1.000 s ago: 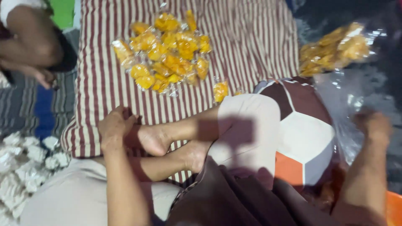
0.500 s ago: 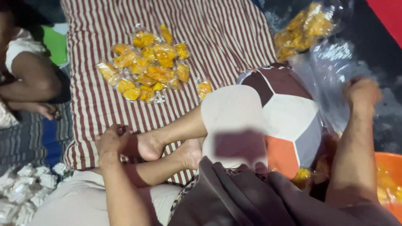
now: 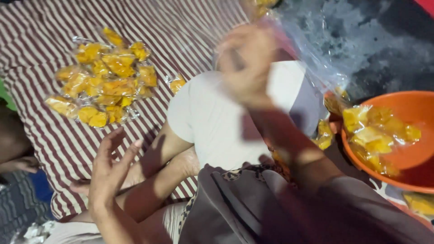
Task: A person is manually packing small yellow snack packets into a larger clear plastic bag while sitting on a mat on the floor.
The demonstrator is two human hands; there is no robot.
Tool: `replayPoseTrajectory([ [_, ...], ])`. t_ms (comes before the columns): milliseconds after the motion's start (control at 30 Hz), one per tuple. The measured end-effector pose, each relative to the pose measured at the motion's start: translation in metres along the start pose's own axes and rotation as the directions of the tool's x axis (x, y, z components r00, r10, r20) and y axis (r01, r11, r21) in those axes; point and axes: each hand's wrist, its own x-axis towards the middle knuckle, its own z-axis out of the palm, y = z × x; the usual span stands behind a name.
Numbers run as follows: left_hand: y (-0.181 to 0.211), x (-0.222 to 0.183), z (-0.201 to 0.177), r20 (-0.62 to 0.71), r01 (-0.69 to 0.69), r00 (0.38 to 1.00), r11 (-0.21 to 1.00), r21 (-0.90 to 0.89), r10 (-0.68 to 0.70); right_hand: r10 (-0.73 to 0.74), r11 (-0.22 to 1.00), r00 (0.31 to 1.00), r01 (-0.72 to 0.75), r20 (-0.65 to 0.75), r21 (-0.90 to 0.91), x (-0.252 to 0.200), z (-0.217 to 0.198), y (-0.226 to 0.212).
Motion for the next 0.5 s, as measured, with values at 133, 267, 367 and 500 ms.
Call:
replayPoseTrajectory([
  [133,0.006,-0.006,0.011,0.117,-0.200,0.962,0.928,-0.315,0.248,-0.053,0.984,0.969,0.009,0.240,0.178,-0.030,0.050,-0.061],
  [267,0.007,-0.006,-0.001,-0.040,-0.392,0.896,0.744,-0.542,0.443,-0.144,0.932,0.899,-0.017,0.413,0.362,-0.061,0.099,-0.095],
  [367,0.008,0.000,-0.033,-0.167,-0.361,0.928,0.700,-0.616,0.332,-0.234,0.892,0.806,-0.044,0.543,0.449,-0.079,0.139,-0.097],
  [500,-0.005,0.015,-0.070,-0.262,-0.300,0.952,0.651,-0.697,0.158,-0.220,0.852,0.743,-0.168,0.631,0.495,-0.052,0.139,-0.097],
])
